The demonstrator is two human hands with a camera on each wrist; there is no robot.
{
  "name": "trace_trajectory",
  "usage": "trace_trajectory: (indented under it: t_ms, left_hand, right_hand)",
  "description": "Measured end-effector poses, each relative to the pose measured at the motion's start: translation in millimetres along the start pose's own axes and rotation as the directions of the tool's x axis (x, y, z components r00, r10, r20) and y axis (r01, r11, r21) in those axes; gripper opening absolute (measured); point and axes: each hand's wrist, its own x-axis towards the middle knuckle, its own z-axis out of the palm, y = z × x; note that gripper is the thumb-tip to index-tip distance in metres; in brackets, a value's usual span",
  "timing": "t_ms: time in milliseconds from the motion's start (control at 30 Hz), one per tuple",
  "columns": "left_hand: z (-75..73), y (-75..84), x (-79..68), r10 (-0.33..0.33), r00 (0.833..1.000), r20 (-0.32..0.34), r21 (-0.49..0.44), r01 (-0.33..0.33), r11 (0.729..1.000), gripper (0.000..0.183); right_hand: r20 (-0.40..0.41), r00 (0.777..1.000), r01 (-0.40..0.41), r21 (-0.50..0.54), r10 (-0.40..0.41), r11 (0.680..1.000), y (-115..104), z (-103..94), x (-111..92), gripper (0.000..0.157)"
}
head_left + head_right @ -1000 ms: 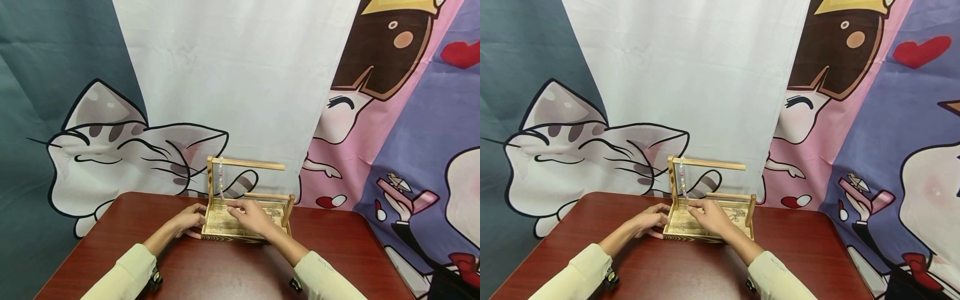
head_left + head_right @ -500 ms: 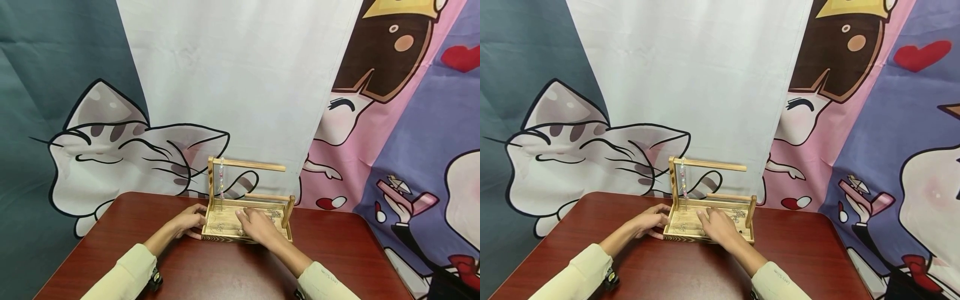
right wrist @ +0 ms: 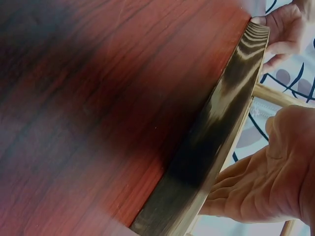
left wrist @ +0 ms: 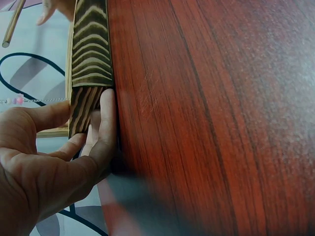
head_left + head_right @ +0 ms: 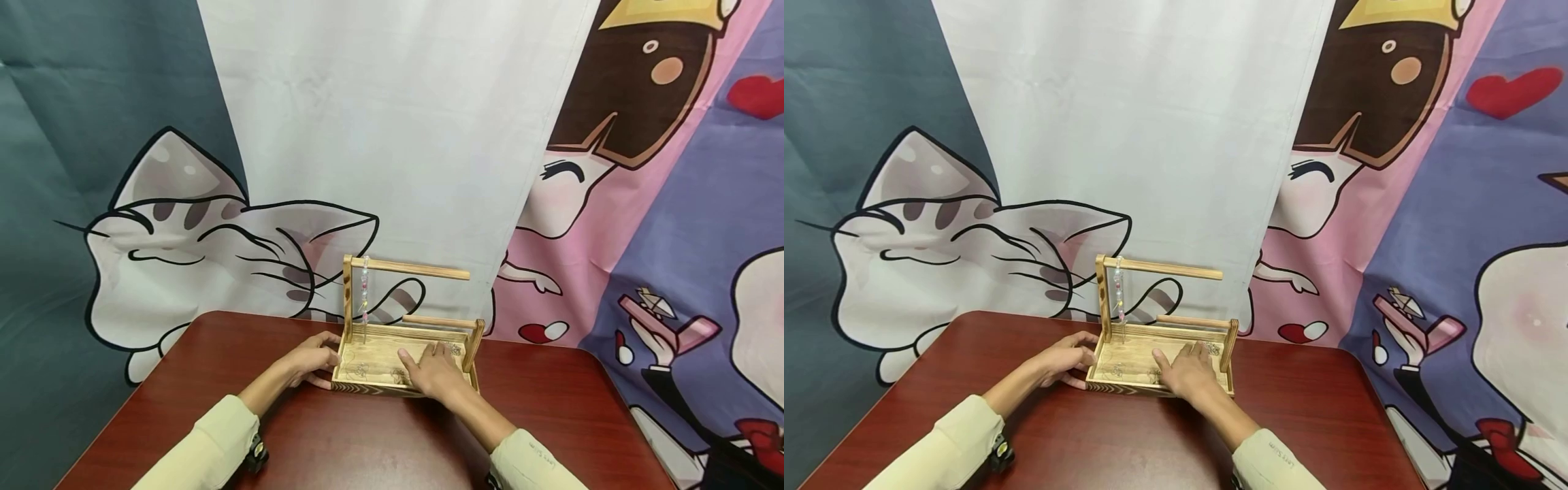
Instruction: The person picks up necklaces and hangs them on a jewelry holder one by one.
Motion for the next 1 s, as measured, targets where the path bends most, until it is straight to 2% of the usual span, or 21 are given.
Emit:
trace_trajectory:
  t_ms: [133, 333, 433, 567, 700, 1000]
  left_hand:
    - [0.6, -0.1, 0.1, -0.008, 1.0, 0.001, 0.001, 0.008, 1.0, 0.06]
    - [-0.1, -0.9, 2.2, -0.005, 1.0, 0.001, -0.002, 0.005, 1.0, 0.059]
    - [-0.2, -1.2, 2.8, -0.01, 1.0, -0.001, -0.005, 0.01, 1.0, 0.059]
    - [0.3, -1.4, 3.9, -0.012, 1.0, 0.002, -0.009, 0.012, 1.0, 0.06]
    - [1.2, -2.1, 5.3, -0.011, 1.0, 0.002, -0.011, 0.011, 1.0, 0.061]
    - [-0.4, -0.7, 4.4, -0.02, 1.0, -0.004, -0.013, 0.02, 1.0, 0.061]
  right_hand:
    - [-0.004, 1.0, -0.011, -0.063, 0.011, 0.998, 18, 15.0, 16, 0.13]
    - [0.093, 0.996, 0.015, -0.129, -0.003, 0.991, 31, 19.1, 36, 0.131]
    - [0.131, 0.991, 0.034, -0.142, -0.015, 0.989, 34, 19.8, 46, 0.13]
    - [0.168, 0.986, 0.007, -0.115, 0.013, 0.993, 37, 19.5, 56, 0.128]
    - [0.186, 0.982, 0.002, -0.092, 0.015, 0.996, 34, 17.6, 60, 0.125]
    - [0.187, 0.982, 0.035, -0.044, -0.026, 0.998, 8, 4.9, 53, 0.11]
